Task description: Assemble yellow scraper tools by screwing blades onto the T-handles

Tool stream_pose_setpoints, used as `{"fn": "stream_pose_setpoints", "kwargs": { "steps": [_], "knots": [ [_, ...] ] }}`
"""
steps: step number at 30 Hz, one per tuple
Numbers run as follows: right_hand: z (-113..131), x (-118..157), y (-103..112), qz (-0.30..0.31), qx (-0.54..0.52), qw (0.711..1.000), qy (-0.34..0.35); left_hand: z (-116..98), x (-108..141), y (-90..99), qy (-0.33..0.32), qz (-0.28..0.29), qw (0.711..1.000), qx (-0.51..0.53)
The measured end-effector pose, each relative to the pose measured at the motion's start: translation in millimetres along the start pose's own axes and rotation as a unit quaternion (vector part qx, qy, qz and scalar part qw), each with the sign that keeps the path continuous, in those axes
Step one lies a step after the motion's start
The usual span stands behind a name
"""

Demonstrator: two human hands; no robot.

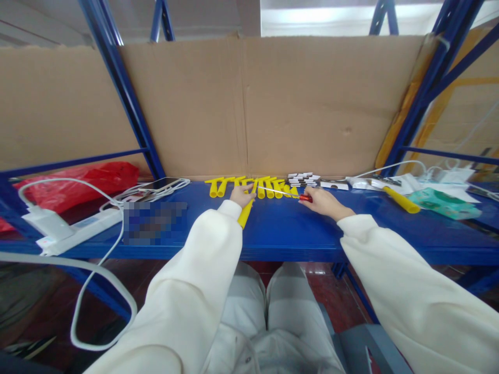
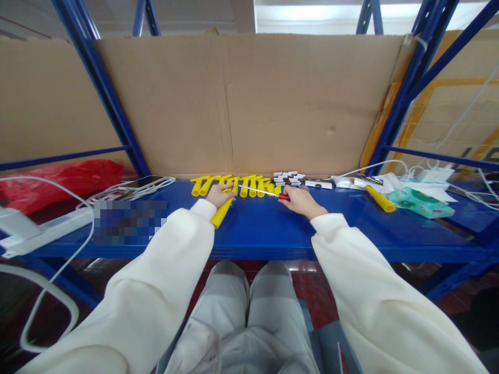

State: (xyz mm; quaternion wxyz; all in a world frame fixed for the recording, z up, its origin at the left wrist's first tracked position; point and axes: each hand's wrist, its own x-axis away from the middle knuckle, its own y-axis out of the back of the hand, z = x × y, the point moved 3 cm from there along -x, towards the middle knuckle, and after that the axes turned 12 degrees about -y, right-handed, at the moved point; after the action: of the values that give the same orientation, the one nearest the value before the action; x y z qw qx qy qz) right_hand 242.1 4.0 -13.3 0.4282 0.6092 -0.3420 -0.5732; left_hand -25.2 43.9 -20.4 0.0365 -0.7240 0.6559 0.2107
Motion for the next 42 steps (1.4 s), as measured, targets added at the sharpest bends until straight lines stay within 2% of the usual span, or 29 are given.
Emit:
{"fn": "stream_pose_setpoints", "kwargs": {
  "steps": [8,14,28,42],
  "knots": [
    [-2,-1,-1,-0.020,0.016,0.999,0.027,1,0,0.1,0.009,-0.004,1.000,0.022],
    [1,2,4,-0.023,0.039,0.999,-0.005,-3,2,0.3,0.004,-0.004,1.000,-0.008],
    [-3,-1,-1,-0.023,-0.003,1.000,-0.005,-6,3,-0.3,0.000,0.002,1.000,-0.031],
    [-1,3,6,-0.087,0.015,0.996,0.018,-12,6,1.1,0.010,-0.006,0.999,-0.035]
  ]
}}
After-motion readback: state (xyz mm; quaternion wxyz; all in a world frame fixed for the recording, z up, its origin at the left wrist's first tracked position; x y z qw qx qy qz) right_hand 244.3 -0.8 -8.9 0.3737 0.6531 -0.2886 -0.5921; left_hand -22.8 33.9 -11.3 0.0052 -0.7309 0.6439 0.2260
